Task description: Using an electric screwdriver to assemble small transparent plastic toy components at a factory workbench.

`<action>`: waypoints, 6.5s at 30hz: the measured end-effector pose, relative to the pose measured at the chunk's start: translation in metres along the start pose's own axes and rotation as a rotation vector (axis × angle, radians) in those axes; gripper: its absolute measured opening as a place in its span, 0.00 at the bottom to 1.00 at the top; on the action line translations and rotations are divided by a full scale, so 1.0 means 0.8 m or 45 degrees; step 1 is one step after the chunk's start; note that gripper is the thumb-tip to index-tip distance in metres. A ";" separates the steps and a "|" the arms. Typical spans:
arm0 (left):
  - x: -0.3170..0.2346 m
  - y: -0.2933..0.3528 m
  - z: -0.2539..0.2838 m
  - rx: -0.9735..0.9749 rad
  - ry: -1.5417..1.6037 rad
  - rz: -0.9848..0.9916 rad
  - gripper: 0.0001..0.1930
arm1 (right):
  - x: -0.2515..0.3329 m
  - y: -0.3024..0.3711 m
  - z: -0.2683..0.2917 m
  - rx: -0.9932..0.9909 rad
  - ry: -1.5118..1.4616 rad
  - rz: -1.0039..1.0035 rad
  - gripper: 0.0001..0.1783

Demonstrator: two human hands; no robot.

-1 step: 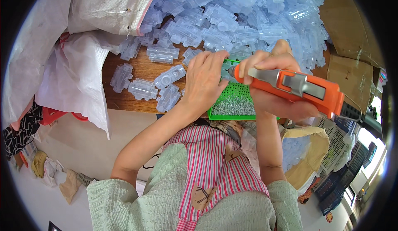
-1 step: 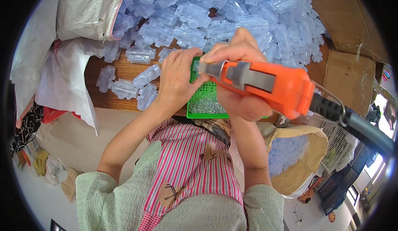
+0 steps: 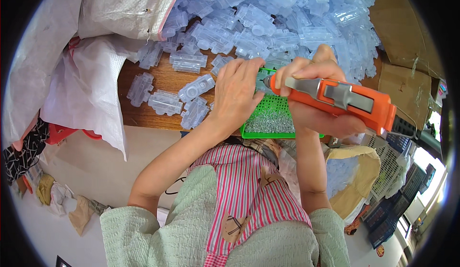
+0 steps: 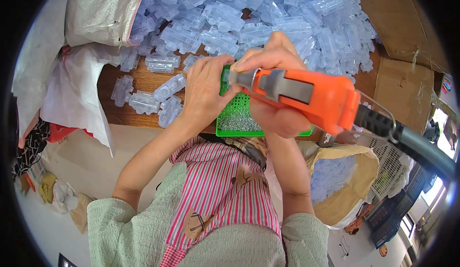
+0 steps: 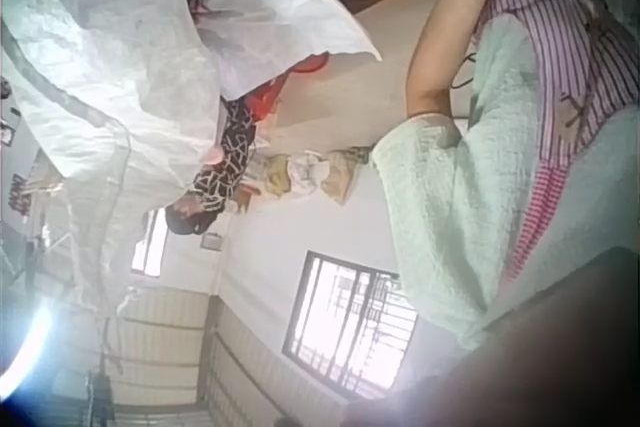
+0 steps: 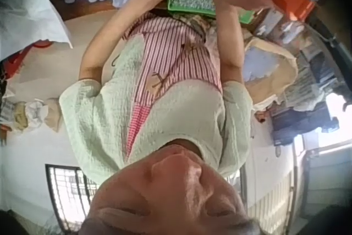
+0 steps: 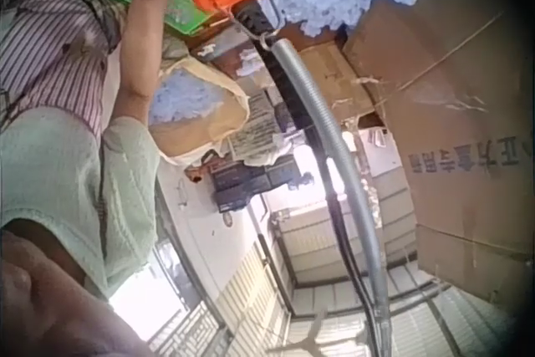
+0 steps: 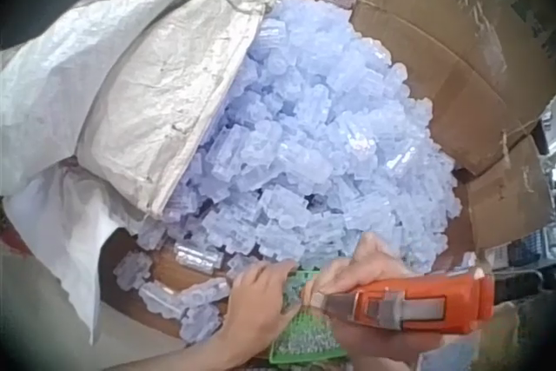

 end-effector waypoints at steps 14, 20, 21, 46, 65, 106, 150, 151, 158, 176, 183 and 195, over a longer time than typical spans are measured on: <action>-0.001 -0.003 0.005 -0.057 0.000 -0.076 0.29 | -0.008 0.003 -0.015 -0.039 0.519 -0.128 0.55; -0.008 -0.004 0.004 0.080 -0.103 -0.027 0.30 | 0.020 -0.011 0.006 -0.136 -0.143 -0.028 0.56; -0.009 -0.002 0.006 0.085 -0.122 -0.036 0.28 | 0.041 -0.009 0.008 -0.216 -0.184 -0.069 0.56; -0.041 -0.033 -0.052 0.311 -0.324 -0.286 0.29 | -0.004 0.090 0.066 -0.551 0.005 -0.162 0.51; -0.049 -0.030 -0.077 0.192 -0.417 -0.250 0.26 | 0.039 0.060 0.092 -0.491 -0.203 0.193 0.55; -0.056 -0.056 0.003 0.107 -0.361 -0.219 0.05 | 0.063 0.032 0.093 -0.739 0.019 -0.259 0.42; -0.070 -0.054 -0.017 0.506 -0.113 -0.443 0.11 | 0.206 0.416 0.126 -2.223 1.938 -1.461 0.21; -0.066 -0.055 -0.021 0.515 -0.153 -0.499 0.12 | 0.215 0.419 0.124 -2.284 2.089 -1.686 0.21; -0.083 -0.040 -0.051 0.557 -0.313 -0.539 0.23 | 0.180 0.303 0.118 -1.818 1.648 -0.802 0.16; -0.061 0.038 0.035 0.336 1.062 0.730 0.28 | 0.084 0.000 0.064 -0.548 0.164 -0.275 0.27; -0.069 0.096 0.044 0.190 1.486 1.052 0.24 | 0.081 0.010 0.036 -0.479 0.110 -0.387 0.19; -0.050 0.102 0.052 0.044 1.311 0.983 0.24 | 0.000 0.044 0.001 -0.434 -0.293 -0.252 0.34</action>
Point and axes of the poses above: each hand's wrist, its own y-axis away from the middle knuckle, its own z-axis out of the back of the hand, x = y × z, the point moved 2 cm from there along -y, towards the middle knuckle, and after that the axes turned 11 degrees about -z, right-handed, at the moved point
